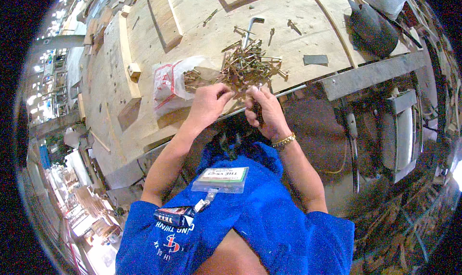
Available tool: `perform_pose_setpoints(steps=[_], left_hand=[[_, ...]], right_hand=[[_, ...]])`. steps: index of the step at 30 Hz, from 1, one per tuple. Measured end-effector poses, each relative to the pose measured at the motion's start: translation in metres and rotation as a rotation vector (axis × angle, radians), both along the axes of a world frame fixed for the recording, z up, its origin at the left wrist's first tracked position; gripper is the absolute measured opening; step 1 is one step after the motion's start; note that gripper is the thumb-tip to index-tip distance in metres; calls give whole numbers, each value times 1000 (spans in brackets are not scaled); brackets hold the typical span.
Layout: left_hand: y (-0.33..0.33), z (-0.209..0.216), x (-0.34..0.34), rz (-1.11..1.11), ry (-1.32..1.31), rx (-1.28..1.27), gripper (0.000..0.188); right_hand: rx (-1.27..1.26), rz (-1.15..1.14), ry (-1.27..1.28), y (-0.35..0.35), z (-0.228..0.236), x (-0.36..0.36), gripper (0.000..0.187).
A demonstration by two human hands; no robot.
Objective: The person empties a bag of brass fasteners onto a workbench and sorts them by hand. They then walk to a pneumatic nail gun and load the fasteners into its magazine.
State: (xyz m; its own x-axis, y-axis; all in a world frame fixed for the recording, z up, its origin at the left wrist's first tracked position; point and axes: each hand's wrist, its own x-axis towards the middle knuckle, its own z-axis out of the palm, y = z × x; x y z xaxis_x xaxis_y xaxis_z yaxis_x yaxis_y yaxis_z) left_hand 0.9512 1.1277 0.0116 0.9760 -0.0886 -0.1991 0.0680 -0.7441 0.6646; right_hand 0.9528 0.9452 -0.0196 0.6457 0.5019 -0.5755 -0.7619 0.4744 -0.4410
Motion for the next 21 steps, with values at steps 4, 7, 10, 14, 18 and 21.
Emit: perform_pose_setpoints(steps=[4, 7, 10, 14, 18, 21], left_hand=[[10, -45, -11, -187, 205, 407, 26], [11, -47, -11, -154, 219, 285, 23], [0, -21, -11, -58, 145, 93, 23], [-13, 20, 0, -89, 60, -190, 19], [64, -4, 36, -144, -39, 655, 13], [106, -19, 43, -355, 86, 756, 33]], right_hand=[[4, -5, 20, 6, -2, -4, 24], [-51, -39, 1, 6, -2, -4, 26], [-68, -126, -10, 2, -7, -2, 28], [-75, -94, 9, 5, 10, 0, 28], [-37, 65, -77, 3, 12, 2, 22], [-30, -32, -109, 10, 12, 16, 20]])
